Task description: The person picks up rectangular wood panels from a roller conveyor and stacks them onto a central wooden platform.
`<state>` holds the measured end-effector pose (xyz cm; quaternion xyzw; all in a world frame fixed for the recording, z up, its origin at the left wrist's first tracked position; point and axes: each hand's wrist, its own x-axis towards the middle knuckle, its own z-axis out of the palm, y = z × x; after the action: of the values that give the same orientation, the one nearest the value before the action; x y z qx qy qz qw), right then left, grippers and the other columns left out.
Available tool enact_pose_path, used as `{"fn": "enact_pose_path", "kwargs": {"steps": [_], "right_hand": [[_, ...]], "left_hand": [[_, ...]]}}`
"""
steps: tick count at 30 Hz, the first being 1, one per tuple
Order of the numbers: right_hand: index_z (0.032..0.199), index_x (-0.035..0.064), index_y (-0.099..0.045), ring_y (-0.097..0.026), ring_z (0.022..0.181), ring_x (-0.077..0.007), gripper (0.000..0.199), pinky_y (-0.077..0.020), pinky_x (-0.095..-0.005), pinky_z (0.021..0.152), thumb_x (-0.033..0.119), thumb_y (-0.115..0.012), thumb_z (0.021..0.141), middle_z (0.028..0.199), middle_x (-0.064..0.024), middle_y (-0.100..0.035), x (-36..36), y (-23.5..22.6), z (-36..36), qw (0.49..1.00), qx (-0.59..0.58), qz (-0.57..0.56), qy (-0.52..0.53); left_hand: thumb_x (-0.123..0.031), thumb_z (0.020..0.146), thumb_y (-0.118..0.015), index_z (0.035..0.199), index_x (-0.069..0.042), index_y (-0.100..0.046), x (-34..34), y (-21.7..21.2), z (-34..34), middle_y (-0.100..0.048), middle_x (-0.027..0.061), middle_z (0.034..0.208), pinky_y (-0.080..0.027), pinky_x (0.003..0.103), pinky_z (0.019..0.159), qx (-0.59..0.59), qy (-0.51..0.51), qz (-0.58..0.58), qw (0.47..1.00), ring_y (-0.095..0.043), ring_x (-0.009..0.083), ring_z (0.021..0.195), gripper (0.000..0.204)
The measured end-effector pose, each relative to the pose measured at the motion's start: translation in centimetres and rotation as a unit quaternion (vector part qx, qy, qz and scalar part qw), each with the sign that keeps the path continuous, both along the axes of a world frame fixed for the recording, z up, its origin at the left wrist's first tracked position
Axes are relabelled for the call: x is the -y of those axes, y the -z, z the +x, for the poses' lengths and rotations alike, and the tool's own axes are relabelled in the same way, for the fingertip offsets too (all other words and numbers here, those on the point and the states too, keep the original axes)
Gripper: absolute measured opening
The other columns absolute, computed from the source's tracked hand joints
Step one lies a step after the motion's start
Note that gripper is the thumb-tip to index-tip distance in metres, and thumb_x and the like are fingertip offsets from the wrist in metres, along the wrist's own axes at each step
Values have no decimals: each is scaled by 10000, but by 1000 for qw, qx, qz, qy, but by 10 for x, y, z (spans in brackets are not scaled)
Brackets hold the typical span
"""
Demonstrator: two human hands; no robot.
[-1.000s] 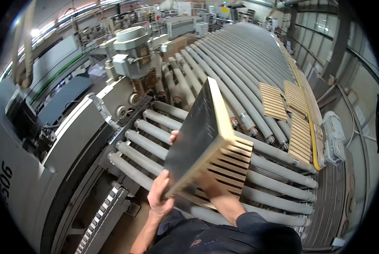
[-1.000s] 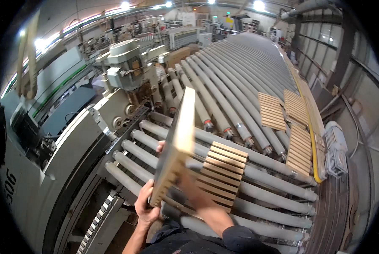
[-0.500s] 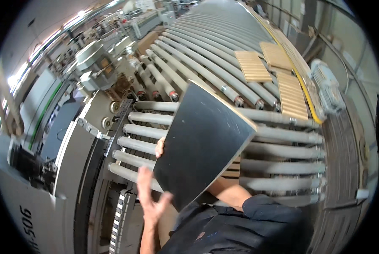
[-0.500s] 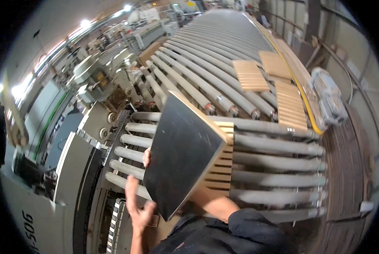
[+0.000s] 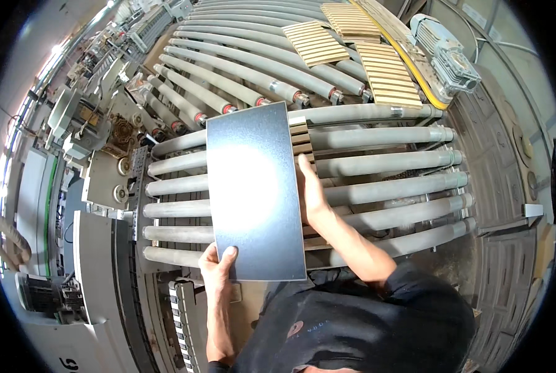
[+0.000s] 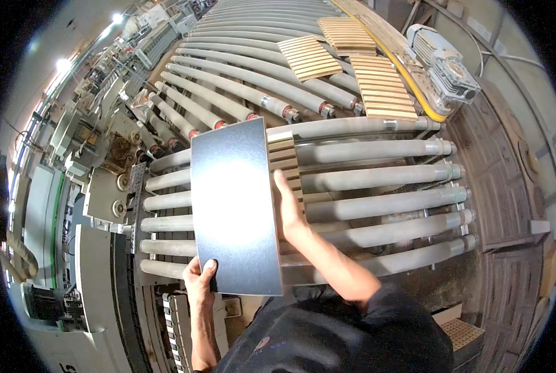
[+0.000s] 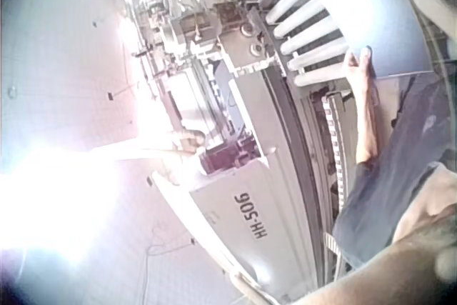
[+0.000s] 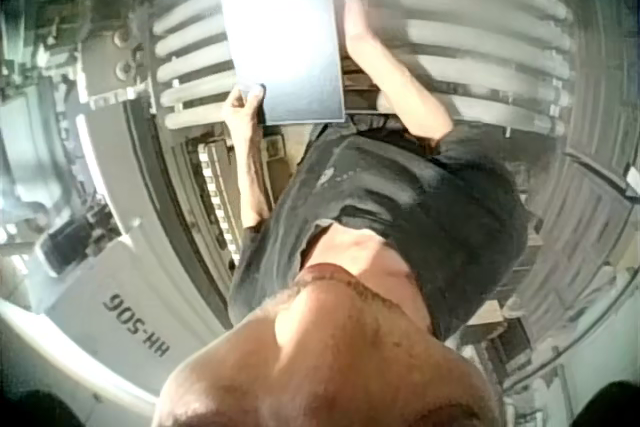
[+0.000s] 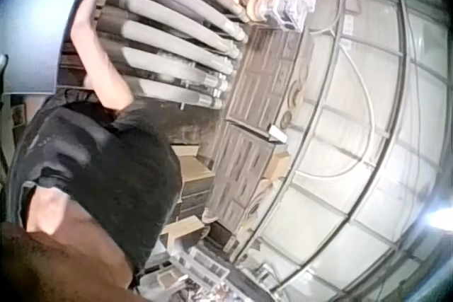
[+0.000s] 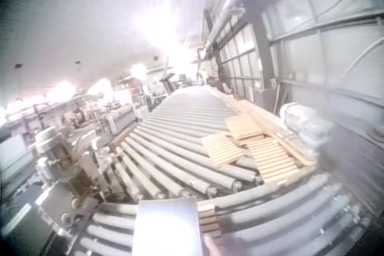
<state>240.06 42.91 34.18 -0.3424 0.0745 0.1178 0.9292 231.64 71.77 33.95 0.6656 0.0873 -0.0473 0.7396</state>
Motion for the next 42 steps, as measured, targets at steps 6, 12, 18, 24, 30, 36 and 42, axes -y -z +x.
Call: {"fn": "enact_pose_path", "kwargs": {"steps": [6, 12, 18, 24, 30, 36, 42], "right_hand": [[1576, -176, -400, -652, 1302, -473, 830, -514, -537, 1131, 389, -685, 1038, 1360, -374, -654, 26, 40, -18, 823, 134, -538, 120], [1384, -166, -547, -698, 1121, -514, 608, -559, -568, 1023, 307, -706, 1036, 1198, -374, -691, 53, 81, 12, 743, 161, -639, 117], [1330, -94, -626, -723, 1067, -512, 484, -582, -582, 984, 266, -729, 1022, 1129, -364, -728, 63, 73, 24, 715, 141, -674, 117], [1272, -110, -680, -709, 978, -485, 508, -599, -556, 902, 327, -749, 1022, 1035, -319, -684, 78, 46, 16, 679, 114, -713, 133], [1619, -58, -464, -633, 1346, -458, 956, -525, -545, 1170, 492, -834, 929, 1500, -354, -583, 97, 36, -48, 781, 98, -617, -12], [1709, 5, -311, -470, 1507, -521, 1187, -458, -602, 1242, 407, -964, 803, 1686, -371, -361, 83, 53, -121, 657, 272, -695, -107], [1619, -77, -440, -587, 1383, -522, 1097, -537, -533, 1169, 264, -1004, 743, 1554, -393, -524, 66, 77, -116, 625, 328, -708, 11]], "left_hand": [[-260, 969, -886, 1249, 132, -721, 32, 29, 16, -798, 127, 1065, -574, 338, 875, -48, 21, 77, 996, -716, 168, 941, 509], [-301, 978, -879, 1244, 136, -753, 55, 37, 42, -796, 133, 1051, -577, 341, 847, -2, 38, 152, 988, -705, 166, 934, 527], [-350, 977, -880, 1277, 113, -761, 66, 45, 49, -777, 82, 955, -542, 317, 764, 1, 53, 195, 979, -658, 131, 849, 564], [-448, 912, -902, 1383, 76, -720, 67, 44, 53, -672, 239, 1275, -544, 436, 920, 38, 77, 420, 904, -644, 291, 1101, 727], [-392, 816, -940, 1616, 27, -491, 40, 27, 35, -547, 332, 1553, -528, 536, 1139, 79, 194, 380, 901, -581, 439, 1414, 1009], [-59, 745, -950, 1637, 41, -438, 48, 25, 21, -632, 305, 1435, -526, 492, 1134, 88, 198, 417, 883, -611, 435, 1352, 1033], [-53, 733, -949, 1532, 26, -586, 50, 4, 28, -710, 264, 1273, -580, 492, 985, 21, 211, 462, 861, -687, 389, 1127, 881]]}}
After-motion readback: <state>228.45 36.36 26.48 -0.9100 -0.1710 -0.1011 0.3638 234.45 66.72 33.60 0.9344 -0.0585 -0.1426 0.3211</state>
